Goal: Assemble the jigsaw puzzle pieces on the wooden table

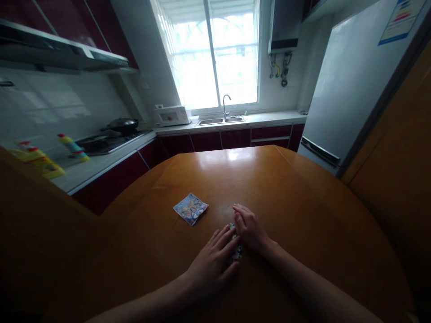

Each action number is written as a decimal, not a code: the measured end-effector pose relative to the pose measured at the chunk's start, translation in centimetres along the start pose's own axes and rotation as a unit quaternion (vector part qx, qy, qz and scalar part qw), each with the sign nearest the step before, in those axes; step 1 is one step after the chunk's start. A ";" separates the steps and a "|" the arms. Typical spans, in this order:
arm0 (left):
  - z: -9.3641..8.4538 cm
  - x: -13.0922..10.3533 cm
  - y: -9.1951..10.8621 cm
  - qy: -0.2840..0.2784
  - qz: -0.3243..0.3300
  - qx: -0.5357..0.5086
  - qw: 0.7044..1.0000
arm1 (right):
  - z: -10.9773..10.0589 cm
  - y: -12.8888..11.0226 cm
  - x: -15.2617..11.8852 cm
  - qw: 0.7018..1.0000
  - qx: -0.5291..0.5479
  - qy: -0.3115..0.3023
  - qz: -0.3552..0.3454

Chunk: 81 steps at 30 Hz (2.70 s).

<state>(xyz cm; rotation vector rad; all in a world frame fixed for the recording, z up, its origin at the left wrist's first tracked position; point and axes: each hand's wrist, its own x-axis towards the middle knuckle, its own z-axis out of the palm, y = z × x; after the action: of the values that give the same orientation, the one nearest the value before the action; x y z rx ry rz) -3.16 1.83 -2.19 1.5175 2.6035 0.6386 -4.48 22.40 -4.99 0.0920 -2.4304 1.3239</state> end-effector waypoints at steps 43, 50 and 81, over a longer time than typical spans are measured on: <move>-0.5 8.2 -10.0 0.128 0.015 -0.029 0.991 | -2.4 0.0 0.4 0.961 -0.225 -0.116 -0.110; -0.6 8.5 -9.9 0.050 0.028 0.014 0.998 | -3.1 -4.2 -4.1 0.956 -0.140 -0.201 -0.163; -3.0 -0.3 -5.4 0.017 0.017 -0.090 0.996 | -2.3 -3.9 -3.3 0.961 -0.162 -0.170 -0.149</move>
<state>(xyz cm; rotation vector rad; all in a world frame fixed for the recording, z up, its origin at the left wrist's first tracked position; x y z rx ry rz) -8.20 -1.72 -1.60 1.5113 2.4703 0.8832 0.14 21.77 -1.90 0.6175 -2.7421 0.8202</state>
